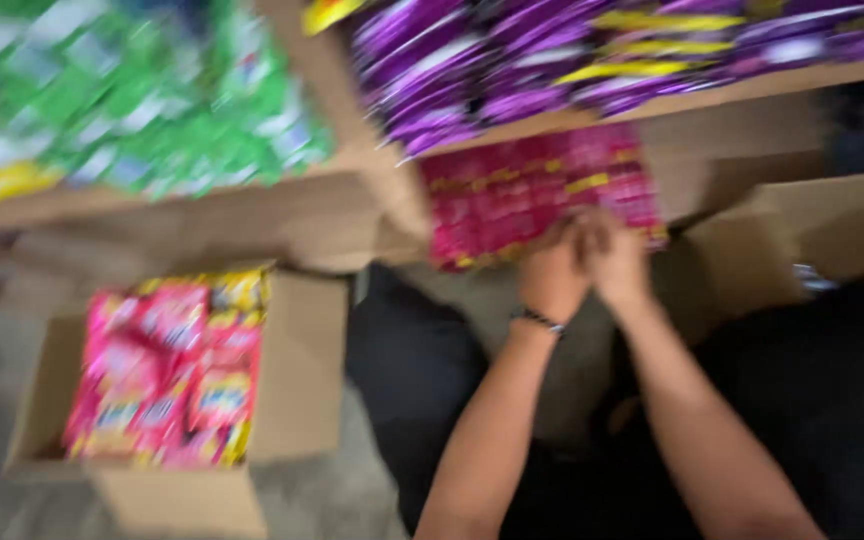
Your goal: Take laundry detergent sachets from boxes and organize them on grocery store shelves by brand and color.
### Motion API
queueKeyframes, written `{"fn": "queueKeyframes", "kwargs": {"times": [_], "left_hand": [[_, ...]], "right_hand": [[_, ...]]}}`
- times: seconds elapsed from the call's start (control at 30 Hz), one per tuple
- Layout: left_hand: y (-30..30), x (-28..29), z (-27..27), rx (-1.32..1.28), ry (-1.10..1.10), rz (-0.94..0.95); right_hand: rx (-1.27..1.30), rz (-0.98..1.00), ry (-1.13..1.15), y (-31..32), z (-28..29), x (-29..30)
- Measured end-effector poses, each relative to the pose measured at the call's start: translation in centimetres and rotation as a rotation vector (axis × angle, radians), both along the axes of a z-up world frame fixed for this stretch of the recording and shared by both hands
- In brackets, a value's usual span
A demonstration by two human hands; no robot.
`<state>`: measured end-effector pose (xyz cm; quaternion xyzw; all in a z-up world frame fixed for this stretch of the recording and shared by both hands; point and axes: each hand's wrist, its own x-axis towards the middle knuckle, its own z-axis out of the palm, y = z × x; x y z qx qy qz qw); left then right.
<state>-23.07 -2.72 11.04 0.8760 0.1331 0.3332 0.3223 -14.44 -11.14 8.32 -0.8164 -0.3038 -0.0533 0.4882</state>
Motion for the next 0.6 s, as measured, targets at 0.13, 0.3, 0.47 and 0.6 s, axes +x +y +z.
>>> {"fn": "queueKeyframes", "kwargs": {"times": [0.13,0.3,0.47,0.6], "left_hand": [[-0.1,0.7,-0.8,0.041,-0.073,-0.092],[-1.0,0.6,-0.1,-0.033,-0.001,-0.07],[-1.6,-0.6,2.0,0.027,0.067,-0.037],[-1.9,-8.3,11.5,0.152,-0.183,0.033]], "right_hand": [[0.122,0.022,-0.081,-0.5,0.4,0.1],[0.123,-0.007,0.087,-1.0,2.9,-1.3],[0.149,0.075,-0.044,-1.4,-1.2,0.8],[0.333,0.276,0.061,-0.4,3.2,-1.4]]}}
